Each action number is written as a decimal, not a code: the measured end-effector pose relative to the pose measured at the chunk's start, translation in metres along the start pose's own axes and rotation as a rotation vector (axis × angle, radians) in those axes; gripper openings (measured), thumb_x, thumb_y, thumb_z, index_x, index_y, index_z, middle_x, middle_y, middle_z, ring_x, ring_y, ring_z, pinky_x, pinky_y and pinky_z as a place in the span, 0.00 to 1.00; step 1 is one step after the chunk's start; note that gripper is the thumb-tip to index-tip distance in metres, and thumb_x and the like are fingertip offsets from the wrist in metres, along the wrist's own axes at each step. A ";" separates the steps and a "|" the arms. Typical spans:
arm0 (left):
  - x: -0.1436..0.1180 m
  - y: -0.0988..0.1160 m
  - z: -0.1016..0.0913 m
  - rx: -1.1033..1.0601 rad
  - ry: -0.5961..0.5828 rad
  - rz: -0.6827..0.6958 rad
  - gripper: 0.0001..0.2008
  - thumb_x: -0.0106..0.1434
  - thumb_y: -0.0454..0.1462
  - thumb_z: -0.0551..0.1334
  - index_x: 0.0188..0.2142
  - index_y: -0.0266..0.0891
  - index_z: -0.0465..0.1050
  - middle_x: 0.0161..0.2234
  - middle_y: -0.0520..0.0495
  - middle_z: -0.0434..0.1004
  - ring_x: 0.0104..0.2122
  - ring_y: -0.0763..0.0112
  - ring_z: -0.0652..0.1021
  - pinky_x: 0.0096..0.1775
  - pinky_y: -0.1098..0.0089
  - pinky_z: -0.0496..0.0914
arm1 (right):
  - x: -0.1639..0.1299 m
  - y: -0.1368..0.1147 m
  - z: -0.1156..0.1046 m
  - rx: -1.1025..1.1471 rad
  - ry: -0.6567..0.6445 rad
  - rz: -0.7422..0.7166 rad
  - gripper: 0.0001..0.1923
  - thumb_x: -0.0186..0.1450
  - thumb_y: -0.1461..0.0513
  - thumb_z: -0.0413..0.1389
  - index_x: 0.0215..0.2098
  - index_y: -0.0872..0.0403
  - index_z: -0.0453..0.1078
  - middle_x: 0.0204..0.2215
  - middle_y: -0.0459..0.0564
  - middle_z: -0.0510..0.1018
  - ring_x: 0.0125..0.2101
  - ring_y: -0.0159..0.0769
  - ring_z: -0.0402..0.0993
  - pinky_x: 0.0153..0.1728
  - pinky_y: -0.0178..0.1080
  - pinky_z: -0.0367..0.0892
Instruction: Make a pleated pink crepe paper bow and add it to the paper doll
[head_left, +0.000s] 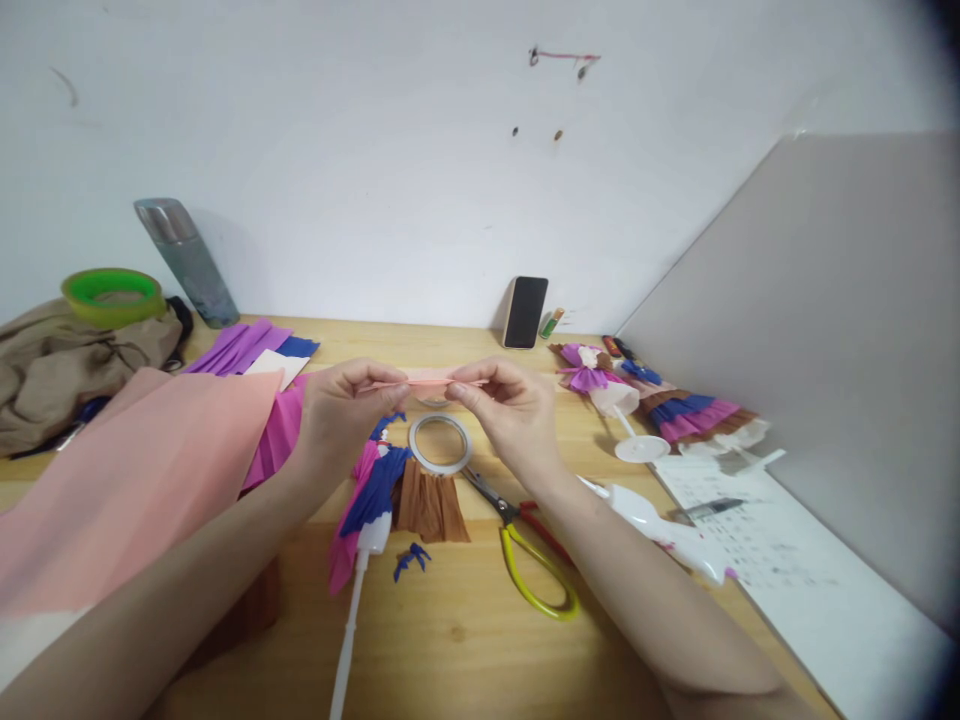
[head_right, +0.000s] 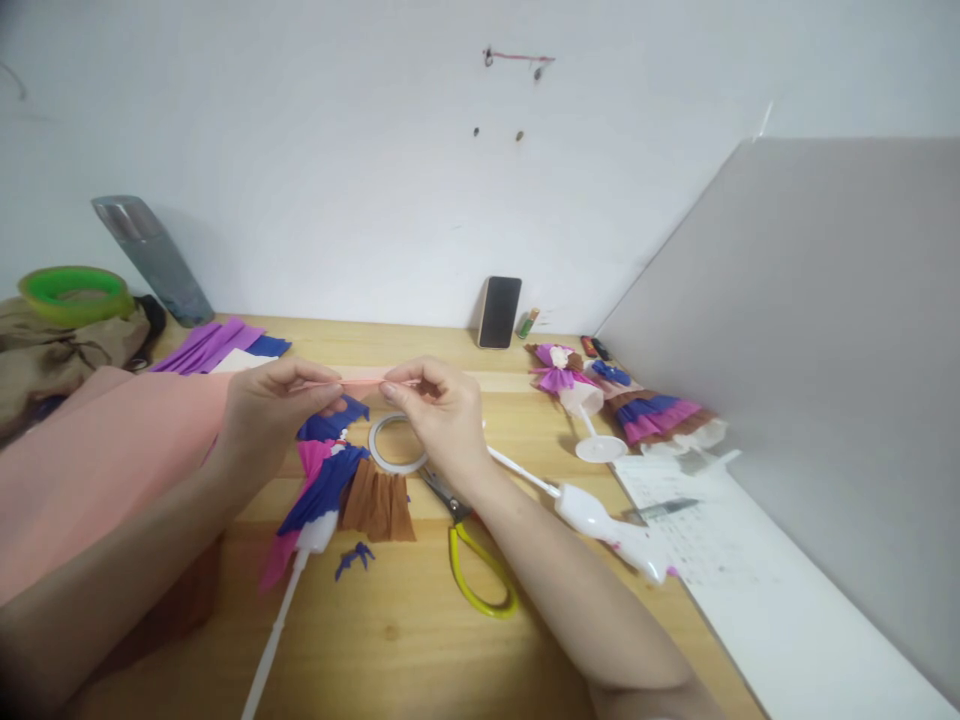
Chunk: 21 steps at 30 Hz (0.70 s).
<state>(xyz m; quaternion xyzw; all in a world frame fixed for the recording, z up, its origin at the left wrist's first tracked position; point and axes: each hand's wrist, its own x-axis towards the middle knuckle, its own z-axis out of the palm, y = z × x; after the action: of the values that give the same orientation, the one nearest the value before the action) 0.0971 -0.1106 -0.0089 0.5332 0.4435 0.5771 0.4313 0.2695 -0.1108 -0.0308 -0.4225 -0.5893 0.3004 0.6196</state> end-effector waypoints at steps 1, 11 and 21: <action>0.000 0.001 0.000 -0.018 -0.019 -0.022 0.06 0.46 0.36 0.71 0.22 0.37 0.76 0.17 0.50 0.78 0.19 0.71 0.77 0.25 0.72 0.72 | 0.000 0.000 0.000 0.006 -0.007 0.005 0.04 0.55 0.61 0.64 0.26 0.53 0.76 0.24 0.46 0.80 0.25 0.33 0.74 0.29 0.37 0.69; -0.001 -0.002 -0.001 -0.199 -0.109 -0.138 0.10 0.43 0.35 0.74 0.21 0.36 0.74 0.22 0.49 0.80 0.22 0.73 0.78 0.27 0.73 0.71 | 0.003 0.000 -0.003 -0.032 -0.032 -0.108 0.05 0.56 0.63 0.64 0.24 0.52 0.74 0.24 0.45 0.79 0.27 0.33 0.73 0.31 0.37 0.67; -0.003 0.002 0.000 -0.127 -0.034 -0.029 0.07 0.44 0.35 0.72 0.21 0.37 0.76 0.27 0.49 0.81 0.24 0.71 0.78 0.29 0.70 0.73 | 0.004 0.000 -0.001 0.036 -0.044 -0.005 0.06 0.53 0.60 0.66 0.23 0.53 0.74 0.24 0.46 0.79 0.24 0.32 0.72 0.27 0.36 0.66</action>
<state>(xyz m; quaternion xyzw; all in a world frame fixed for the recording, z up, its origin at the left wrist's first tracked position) 0.0976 -0.1141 -0.0082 0.5081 0.4063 0.5887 0.4798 0.2713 -0.1076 -0.0287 -0.4032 -0.5985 0.3186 0.6146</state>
